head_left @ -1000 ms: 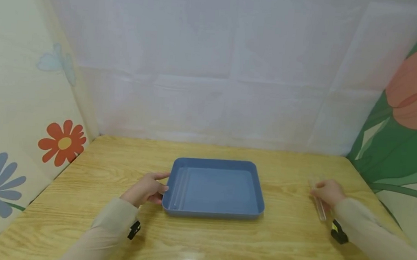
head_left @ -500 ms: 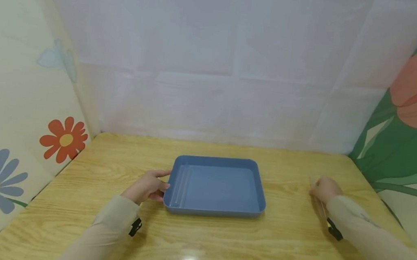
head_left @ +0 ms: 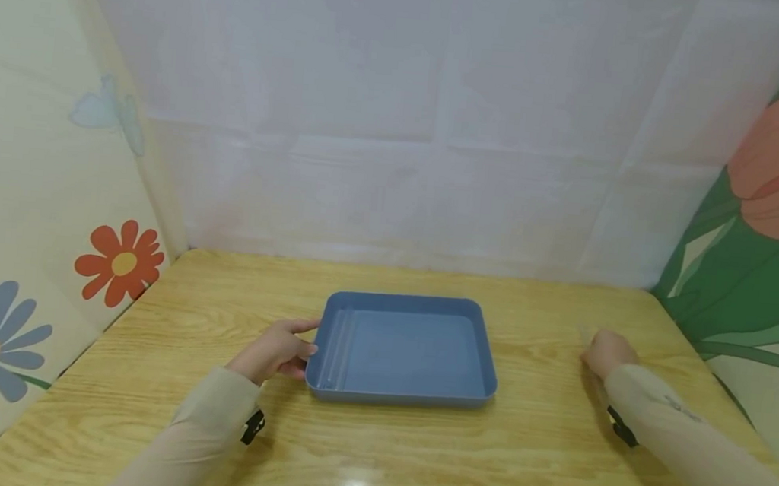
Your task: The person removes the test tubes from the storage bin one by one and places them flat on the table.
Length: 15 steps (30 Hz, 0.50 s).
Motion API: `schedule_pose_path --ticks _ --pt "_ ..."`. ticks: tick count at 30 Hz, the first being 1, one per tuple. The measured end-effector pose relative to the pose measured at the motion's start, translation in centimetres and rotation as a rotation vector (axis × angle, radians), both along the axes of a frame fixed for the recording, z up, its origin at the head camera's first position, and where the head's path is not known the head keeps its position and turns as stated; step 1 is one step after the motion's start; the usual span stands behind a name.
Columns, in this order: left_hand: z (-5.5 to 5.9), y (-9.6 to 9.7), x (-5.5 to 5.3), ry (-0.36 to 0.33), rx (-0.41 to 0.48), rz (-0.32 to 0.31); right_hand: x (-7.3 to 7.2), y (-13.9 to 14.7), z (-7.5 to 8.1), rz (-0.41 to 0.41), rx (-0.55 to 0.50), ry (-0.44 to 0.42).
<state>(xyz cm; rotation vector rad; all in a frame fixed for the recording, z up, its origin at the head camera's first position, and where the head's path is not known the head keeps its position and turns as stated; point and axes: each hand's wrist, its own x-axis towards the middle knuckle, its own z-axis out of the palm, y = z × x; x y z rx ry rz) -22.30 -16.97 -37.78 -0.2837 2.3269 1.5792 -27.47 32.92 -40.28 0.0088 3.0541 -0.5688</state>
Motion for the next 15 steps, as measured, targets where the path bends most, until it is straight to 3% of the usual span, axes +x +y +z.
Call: schedule_pose_path --ticks 7,15 --pt "-0.05 -0.03 -0.03 0.0 0.002 0.0 -0.01 -0.16 0.1 -0.003 0.031 0.025" --pt "-0.01 -0.05 0.02 -0.001 0.01 0.0 0.14 0.11 0.47 -0.019 -0.018 0.003"
